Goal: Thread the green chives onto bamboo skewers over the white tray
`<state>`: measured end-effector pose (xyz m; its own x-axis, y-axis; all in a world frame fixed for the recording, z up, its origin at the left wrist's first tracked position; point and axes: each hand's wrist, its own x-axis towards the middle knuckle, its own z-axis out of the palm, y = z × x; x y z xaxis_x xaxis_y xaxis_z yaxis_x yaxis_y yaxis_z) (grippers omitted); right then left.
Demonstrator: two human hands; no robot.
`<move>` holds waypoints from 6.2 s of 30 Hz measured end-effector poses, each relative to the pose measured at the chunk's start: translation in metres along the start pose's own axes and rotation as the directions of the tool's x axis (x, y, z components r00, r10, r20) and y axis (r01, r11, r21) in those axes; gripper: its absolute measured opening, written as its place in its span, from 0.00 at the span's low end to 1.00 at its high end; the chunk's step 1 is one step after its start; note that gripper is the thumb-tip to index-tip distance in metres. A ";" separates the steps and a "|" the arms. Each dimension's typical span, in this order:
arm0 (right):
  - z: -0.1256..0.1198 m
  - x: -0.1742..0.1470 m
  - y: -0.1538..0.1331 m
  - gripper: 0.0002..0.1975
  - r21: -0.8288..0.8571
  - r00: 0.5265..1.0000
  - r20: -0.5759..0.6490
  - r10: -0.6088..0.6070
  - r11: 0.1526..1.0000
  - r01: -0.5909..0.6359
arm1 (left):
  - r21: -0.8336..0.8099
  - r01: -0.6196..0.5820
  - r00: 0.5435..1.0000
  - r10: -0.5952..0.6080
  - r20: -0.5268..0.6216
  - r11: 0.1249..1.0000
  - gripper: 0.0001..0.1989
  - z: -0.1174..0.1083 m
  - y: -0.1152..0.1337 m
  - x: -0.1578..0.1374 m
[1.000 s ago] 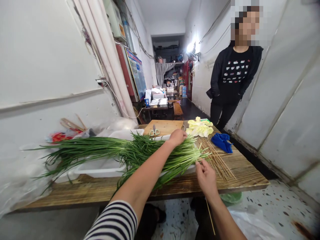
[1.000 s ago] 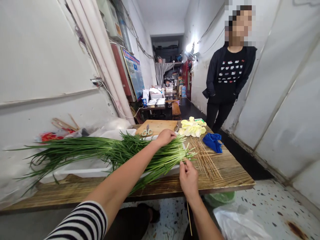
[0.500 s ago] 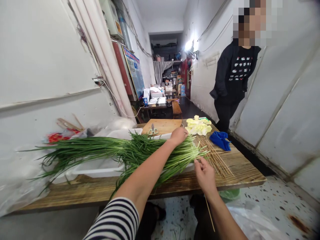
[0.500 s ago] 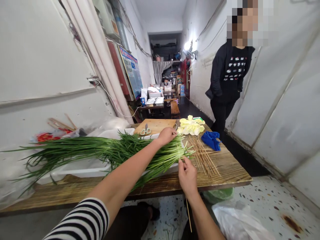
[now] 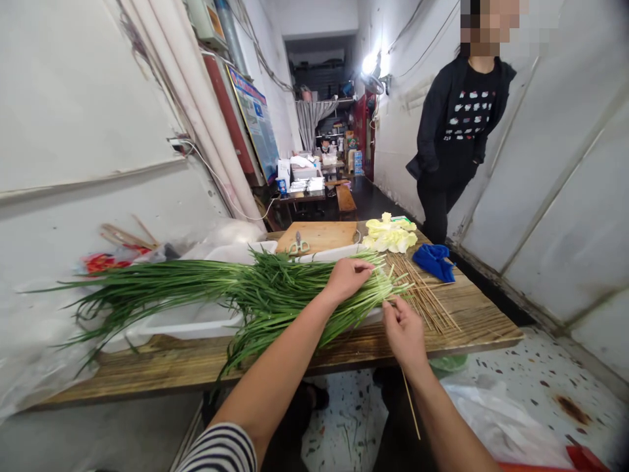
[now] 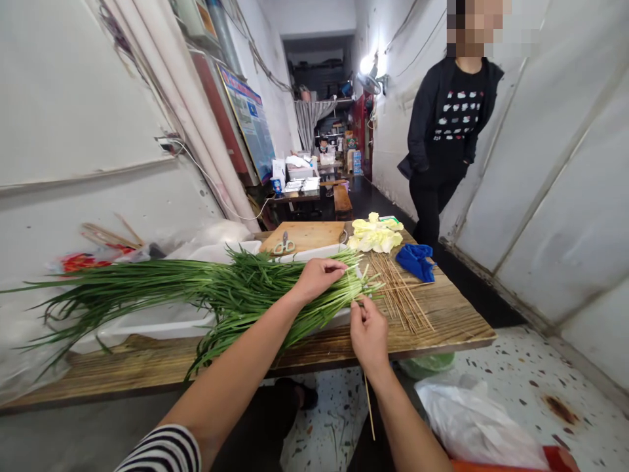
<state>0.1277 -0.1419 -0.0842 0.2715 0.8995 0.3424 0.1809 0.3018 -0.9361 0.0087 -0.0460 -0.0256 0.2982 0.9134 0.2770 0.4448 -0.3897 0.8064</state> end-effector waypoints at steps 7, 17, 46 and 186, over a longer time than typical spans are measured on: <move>-0.001 -0.001 0.000 0.14 0.031 0.999 0.025 0.043 0.999 -0.044 | -0.117 0.038 0.998 -0.043 -0.039 0.992 0.10 0.002 0.002 -0.003; 0.001 0.000 -0.001 0.15 0.057 0.998 0.013 0.061 0.997 -0.061 | -0.148 0.067 0.994 -0.079 -0.072 0.987 0.10 0.004 0.002 -0.004; 0.001 -0.001 -0.002 0.17 0.022 0.998 0.004 0.056 0.998 -0.056 | -0.151 0.095 0.991 -0.107 -0.075 0.984 0.09 0.003 0.001 -0.005; 0.000 0.004 -0.009 0.16 -0.004 0.999 -0.032 -0.028 1.000 0.028 | -0.077 0.089 0.995 -0.091 -0.029 0.993 0.11 0.000 0.000 -0.003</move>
<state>0.1270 -0.1411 -0.0745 0.2965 0.8802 0.3707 0.1918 0.3254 -0.9259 0.0081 -0.0482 -0.0267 0.2319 0.9481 0.2175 0.4032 -0.2972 0.8655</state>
